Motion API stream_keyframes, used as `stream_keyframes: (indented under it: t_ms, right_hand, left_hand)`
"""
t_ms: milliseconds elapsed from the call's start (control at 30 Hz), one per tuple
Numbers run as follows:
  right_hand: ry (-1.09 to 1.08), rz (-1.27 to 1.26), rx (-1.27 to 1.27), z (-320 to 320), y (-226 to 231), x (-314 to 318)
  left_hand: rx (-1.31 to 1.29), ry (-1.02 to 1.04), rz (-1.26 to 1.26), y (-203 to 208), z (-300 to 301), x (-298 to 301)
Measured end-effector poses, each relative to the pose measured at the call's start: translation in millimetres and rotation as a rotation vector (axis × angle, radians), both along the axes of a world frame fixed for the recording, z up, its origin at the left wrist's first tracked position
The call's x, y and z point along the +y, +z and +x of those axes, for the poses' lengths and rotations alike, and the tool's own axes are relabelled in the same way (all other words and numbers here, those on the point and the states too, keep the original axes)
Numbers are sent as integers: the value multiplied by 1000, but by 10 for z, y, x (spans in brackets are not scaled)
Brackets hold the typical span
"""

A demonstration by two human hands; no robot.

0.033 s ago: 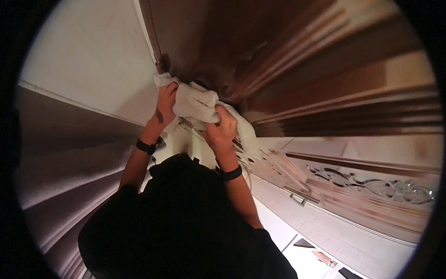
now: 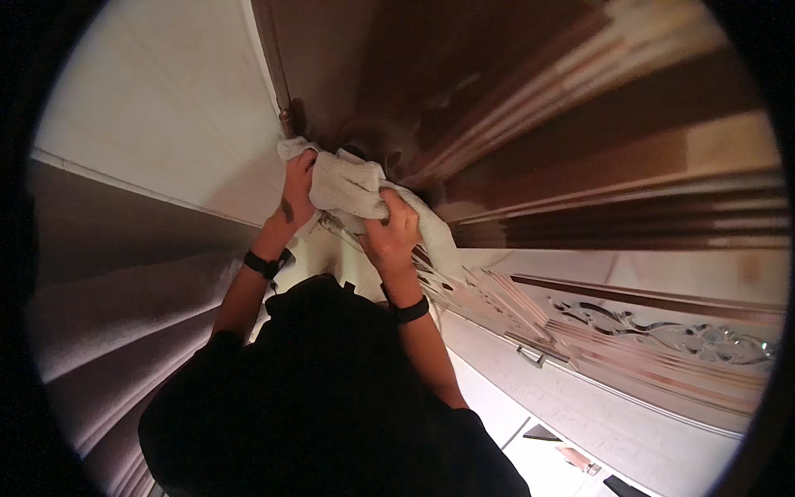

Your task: The person wipes various surfaces in a bedroom using a cloth, including the wall, a white cabinet top, a wooden door, a window frame and sill, and a curtain.

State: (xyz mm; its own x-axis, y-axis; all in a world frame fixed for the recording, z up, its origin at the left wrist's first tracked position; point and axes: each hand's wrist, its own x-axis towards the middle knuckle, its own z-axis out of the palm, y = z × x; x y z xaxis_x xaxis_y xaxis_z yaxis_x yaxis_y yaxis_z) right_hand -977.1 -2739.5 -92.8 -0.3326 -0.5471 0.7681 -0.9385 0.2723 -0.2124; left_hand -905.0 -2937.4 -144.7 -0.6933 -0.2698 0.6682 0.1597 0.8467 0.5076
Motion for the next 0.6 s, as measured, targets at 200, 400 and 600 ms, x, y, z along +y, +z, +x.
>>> stream_keyframes:
  t_ms: [200,400,600]
  right_hand:
    - [58,258,-149,-50,-651,55]
    - [133,391,-349,-120,-1424,379]
    - [-1,556,-294,-68,-1578,1042]
  left_hand:
    - [-154,24,500,-1104,-100,236]
    - [-364,-342,632,-1639,-93,338]
    - [-287,-424,443,-1528,-257,956]
